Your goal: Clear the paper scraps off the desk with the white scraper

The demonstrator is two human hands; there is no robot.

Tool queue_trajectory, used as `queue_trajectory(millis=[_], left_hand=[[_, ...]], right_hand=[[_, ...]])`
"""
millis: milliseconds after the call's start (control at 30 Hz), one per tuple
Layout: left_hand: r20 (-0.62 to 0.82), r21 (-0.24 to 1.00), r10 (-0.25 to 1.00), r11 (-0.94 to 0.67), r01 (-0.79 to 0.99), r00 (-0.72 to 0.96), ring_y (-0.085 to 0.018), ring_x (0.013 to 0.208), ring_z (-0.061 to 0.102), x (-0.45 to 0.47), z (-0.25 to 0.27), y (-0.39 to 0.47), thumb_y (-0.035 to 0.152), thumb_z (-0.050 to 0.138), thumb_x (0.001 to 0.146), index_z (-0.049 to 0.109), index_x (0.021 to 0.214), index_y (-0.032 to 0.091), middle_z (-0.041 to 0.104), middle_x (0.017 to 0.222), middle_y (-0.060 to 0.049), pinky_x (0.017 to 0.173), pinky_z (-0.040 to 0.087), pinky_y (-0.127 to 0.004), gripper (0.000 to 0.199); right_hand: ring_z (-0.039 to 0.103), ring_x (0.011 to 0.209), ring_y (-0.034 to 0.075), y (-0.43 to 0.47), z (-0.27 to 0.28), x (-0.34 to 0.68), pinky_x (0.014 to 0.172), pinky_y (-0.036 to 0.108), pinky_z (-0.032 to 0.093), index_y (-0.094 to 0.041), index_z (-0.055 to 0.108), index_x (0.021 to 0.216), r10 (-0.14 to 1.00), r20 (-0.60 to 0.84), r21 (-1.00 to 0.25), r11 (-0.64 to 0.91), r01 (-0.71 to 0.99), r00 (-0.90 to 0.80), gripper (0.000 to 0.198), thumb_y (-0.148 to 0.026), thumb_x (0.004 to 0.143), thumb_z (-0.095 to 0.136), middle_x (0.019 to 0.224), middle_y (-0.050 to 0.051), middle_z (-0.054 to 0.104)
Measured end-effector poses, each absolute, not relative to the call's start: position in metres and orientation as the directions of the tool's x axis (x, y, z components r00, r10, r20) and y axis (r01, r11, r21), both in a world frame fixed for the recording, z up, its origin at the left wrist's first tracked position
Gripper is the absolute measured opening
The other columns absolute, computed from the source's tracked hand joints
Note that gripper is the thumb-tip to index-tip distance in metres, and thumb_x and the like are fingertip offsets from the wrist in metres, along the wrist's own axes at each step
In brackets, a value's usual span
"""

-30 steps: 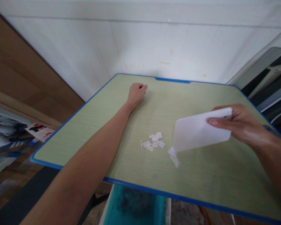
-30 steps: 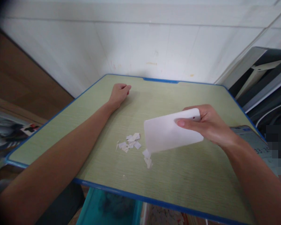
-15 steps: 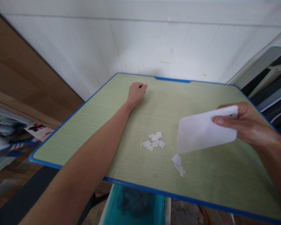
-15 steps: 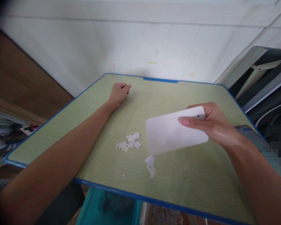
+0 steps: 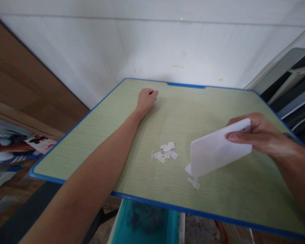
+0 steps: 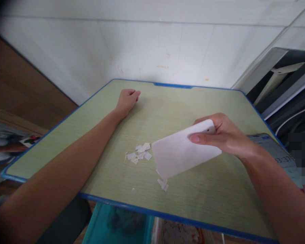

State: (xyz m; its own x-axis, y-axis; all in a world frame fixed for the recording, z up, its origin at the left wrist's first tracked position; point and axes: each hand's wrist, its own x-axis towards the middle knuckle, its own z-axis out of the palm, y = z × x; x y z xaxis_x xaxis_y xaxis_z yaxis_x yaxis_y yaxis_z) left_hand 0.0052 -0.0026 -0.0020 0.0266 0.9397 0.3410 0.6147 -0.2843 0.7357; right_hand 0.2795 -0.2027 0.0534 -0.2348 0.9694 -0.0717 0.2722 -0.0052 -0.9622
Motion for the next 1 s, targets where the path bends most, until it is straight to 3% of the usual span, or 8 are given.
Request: queue_trajectory(millis=[233,467,700,867,1000], left_hand=[[0.344,0.748,0.938,-0.290,0.597,0.024,-0.011,0.058,0.036,0.005,-0.002,-0.002,0.026,0.048,0.085,0.042,0.051,0.020,0.035,0.050,0.003,0.063,0.028,-0.029,0.035],[0.355,0.741,0.934,-0.295,0.604,0.021,-0.011,0.060,0.036,0.005,-0.004,-0.002,0.026,0.047,0.085,0.042,0.052,0.020,0.036,0.052,0.002,0.063,0.028,-0.029,0.034],[0.348,0.749,0.937,-0.289,0.596,0.018,-0.010,0.058,0.036,0.006,-0.004,-0.003,0.027,0.048,0.084,0.042,0.052,0.020,0.035,0.052,0.003,0.062,0.028,-0.029,0.033],[0.357,0.742,0.934,-0.293,0.603,0.015,-0.011,0.060,0.037,0.006,-0.005,-0.001,0.028,0.047,0.083,0.042,0.053,0.020,0.035,0.053,0.002,0.063,0.030,-0.029,0.031],[0.342,0.739,0.940,-0.277,0.614,0.014,-0.012,0.061,0.038,0.006,-0.004,-0.001,0.029,0.047,0.083,0.043,0.054,0.021,0.036,0.053,0.002,0.063,0.032,-0.028,0.030]], right_hand=[[0.049,0.037,0.009,-0.202,0.055,0.281,0.033,0.018,0.031,-0.019,0.074,0.059,0.958,-0.091,-0.967,-0.019,0.254,-0.273,0.030,-0.045,0.061,0.090,0.046,-0.001,0.057],[0.047,0.042,0.009,-0.201,0.055,0.287,0.037,0.019,0.031,-0.018,0.073,0.063,0.888,-0.221,-0.931,-0.070,0.357,-0.403,0.031,-0.046,0.065,0.087,0.049,-0.001,0.056],[0.047,0.046,0.010,-0.200,0.060,0.298,0.041,0.021,0.033,-0.018,0.073,0.063,0.786,-0.276,-0.878,0.029,0.478,-0.554,0.035,-0.052,0.068,0.084,0.051,-0.001,0.054],[0.056,0.047,0.012,-0.201,0.062,0.304,0.044,0.021,0.041,-0.018,0.075,0.066,0.753,-0.229,-0.888,0.097,0.449,-0.616,0.033,-0.050,0.070,0.083,0.053,0.001,0.064],[0.063,0.048,0.013,-0.199,0.059,0.310,0.046,0.022,0.044,-0.019,0.076,0.069,0.655,-0.171,-0.900,0.200,0.387,-0.736,0.027,-0.044,0.077,0.081,0.055,0.003,0.069]])
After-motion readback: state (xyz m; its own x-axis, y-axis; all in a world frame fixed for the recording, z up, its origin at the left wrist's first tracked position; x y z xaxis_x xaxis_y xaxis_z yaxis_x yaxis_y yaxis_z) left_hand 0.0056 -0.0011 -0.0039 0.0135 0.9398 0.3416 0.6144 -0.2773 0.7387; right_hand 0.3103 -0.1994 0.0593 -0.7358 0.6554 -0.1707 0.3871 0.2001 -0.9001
